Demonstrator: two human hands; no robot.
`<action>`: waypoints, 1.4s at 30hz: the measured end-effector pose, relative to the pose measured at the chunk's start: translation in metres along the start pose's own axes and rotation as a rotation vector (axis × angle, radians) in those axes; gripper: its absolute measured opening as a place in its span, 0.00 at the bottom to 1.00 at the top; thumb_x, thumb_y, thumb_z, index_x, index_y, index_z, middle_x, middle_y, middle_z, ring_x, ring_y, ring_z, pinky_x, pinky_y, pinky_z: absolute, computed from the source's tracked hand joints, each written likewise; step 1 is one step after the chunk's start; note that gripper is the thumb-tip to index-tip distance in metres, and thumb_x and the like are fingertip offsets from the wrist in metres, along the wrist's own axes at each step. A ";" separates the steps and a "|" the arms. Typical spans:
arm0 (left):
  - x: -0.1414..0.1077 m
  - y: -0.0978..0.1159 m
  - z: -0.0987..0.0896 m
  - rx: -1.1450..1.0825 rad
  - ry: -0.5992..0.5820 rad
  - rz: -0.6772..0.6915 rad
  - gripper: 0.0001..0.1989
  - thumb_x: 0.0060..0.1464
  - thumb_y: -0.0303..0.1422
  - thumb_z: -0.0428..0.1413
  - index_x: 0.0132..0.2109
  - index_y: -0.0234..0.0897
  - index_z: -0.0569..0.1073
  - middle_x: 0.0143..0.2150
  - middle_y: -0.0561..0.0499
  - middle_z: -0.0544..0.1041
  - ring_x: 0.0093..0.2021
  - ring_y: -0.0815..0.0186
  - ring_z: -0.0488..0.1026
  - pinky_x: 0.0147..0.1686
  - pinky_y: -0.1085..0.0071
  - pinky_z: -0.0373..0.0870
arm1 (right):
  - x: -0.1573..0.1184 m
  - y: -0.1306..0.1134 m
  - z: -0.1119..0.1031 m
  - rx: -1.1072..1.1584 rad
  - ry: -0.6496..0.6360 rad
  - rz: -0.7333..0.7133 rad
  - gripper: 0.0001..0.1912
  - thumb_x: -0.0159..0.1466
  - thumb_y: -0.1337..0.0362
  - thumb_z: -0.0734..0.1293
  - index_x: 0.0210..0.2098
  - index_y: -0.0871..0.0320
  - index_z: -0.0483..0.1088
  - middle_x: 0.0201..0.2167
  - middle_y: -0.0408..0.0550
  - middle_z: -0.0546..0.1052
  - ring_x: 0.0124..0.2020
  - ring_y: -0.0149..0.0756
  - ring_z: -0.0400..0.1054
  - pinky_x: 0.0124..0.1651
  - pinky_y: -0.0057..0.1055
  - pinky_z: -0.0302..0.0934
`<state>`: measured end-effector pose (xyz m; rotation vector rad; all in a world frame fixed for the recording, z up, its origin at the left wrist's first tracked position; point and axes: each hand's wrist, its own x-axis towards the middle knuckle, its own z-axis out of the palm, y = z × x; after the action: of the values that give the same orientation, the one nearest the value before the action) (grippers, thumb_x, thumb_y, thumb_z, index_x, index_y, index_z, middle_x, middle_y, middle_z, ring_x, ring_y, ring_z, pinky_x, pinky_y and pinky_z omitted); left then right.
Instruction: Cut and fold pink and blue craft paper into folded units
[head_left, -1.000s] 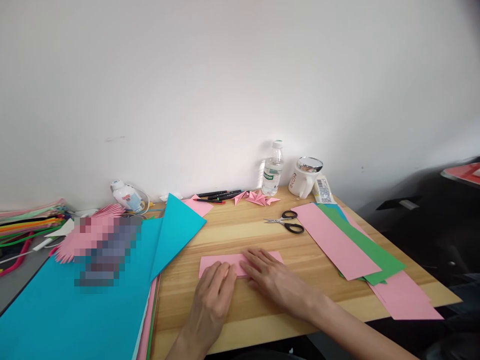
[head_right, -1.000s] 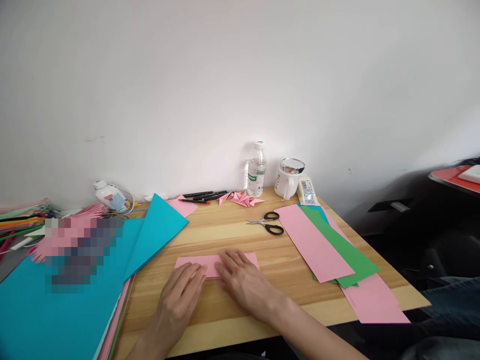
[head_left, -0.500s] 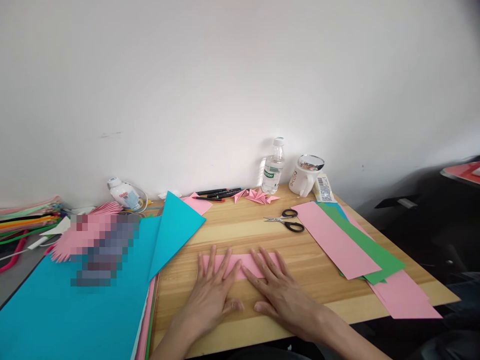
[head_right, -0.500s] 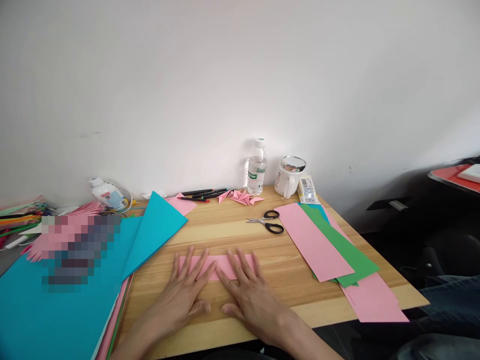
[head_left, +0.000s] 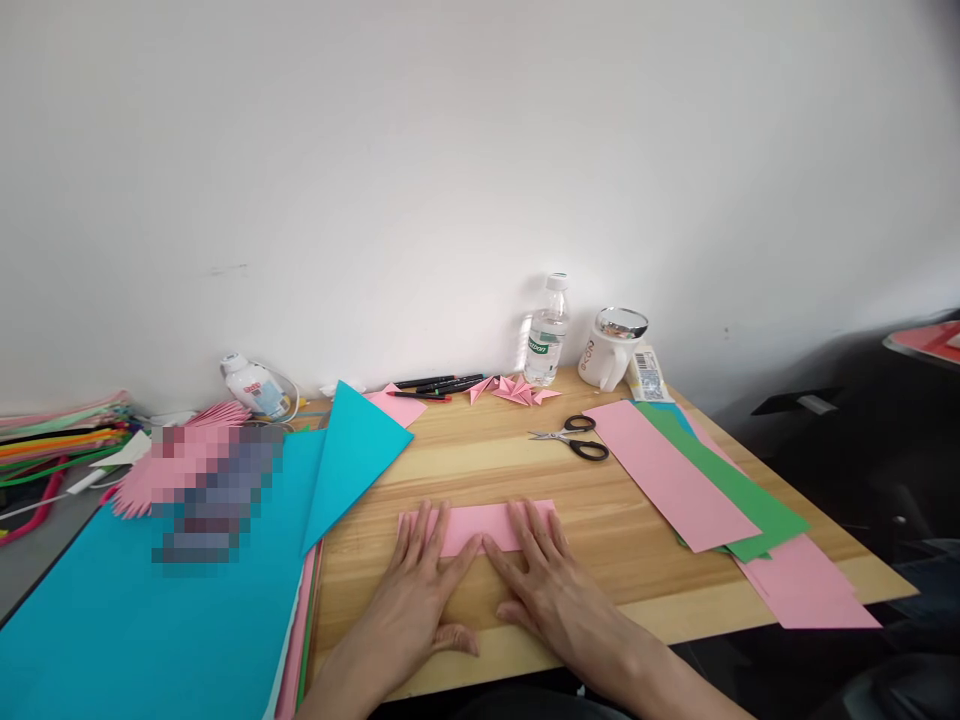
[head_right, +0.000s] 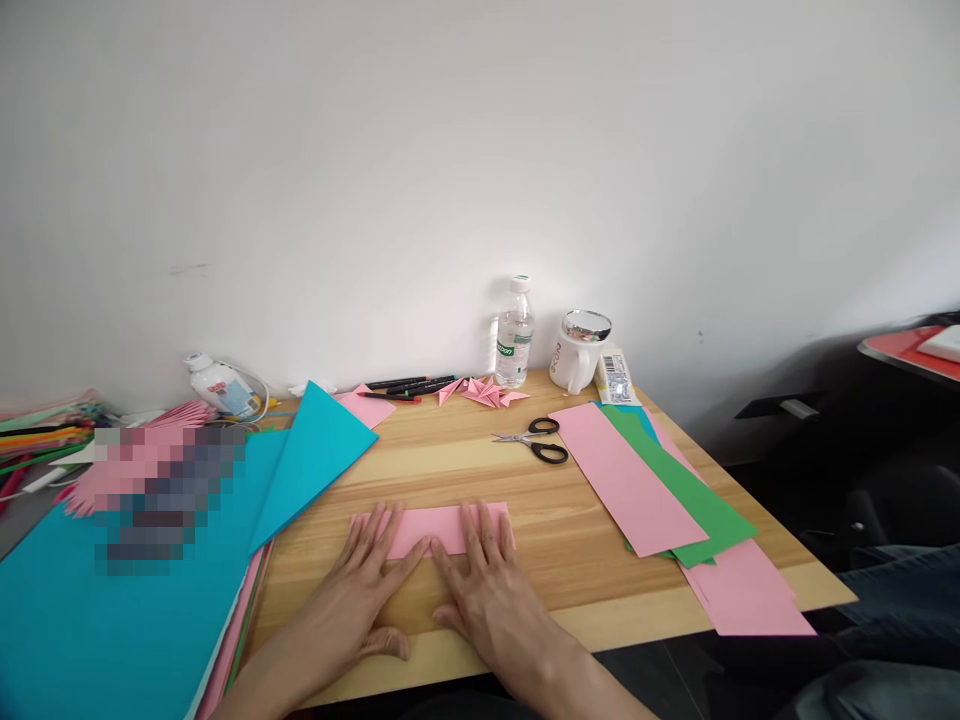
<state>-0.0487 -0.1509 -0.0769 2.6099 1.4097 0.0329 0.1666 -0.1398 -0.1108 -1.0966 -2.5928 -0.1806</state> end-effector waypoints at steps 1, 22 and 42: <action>-0.001 -0.001 0.000 -0.003 0.008 0.012 0.48 0.40 0.54 0.55 0.65 0.50 0.44 0.67 0.38 0.40 0.64 0.40 0.35 0.55 0.38 0.46 | 0.000 0.001 0.000 0.006 0.007 -0.008 0.40 0.53 0.61 0.72 0.61 0.56 0.53 0.59 0.69 0.57 0.60 0.67 0.47 0.52 0.63 0.52; 0.043 0.010 -0.039 -0.447 0.187 -0.381 0.08 0.51 0.32 0.53 0.28 0.38 0.75 0.27 0.52 0.76 0.29 0.65 0.70 0.30 0.71 0.60 | 0.063 0.050 -0.050 0.453 -0.412 0.229 0.08 0.54 0.60 0.70 0.28 0.57 0.68 0.29 0.45 0.73 0.31 0.36 0.66 0.31 0.26 0.51; 0.025 0.003 -0.070 -0.647 0.165 -0.416 0.11 0.46 0.35 0.51 0.19 0.37 0.65 0.19 0.55 0.67 0.22 0.68 0.62 0.22 0.73 0.53 | 0.052 0.073 -0.074 0.627 -0.289 0.041 0.21 0.62 0.64 0.57 0.15 0.57 0.47 0.15 0.37 0.53 0.19 0.27 0.43 0.23 0.26 0.40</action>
<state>-0.0393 -0.1215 -0.0095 1.7995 1.6246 0.5569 0.2029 -0.0710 -0.0238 -0.9799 -2.5639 0.7988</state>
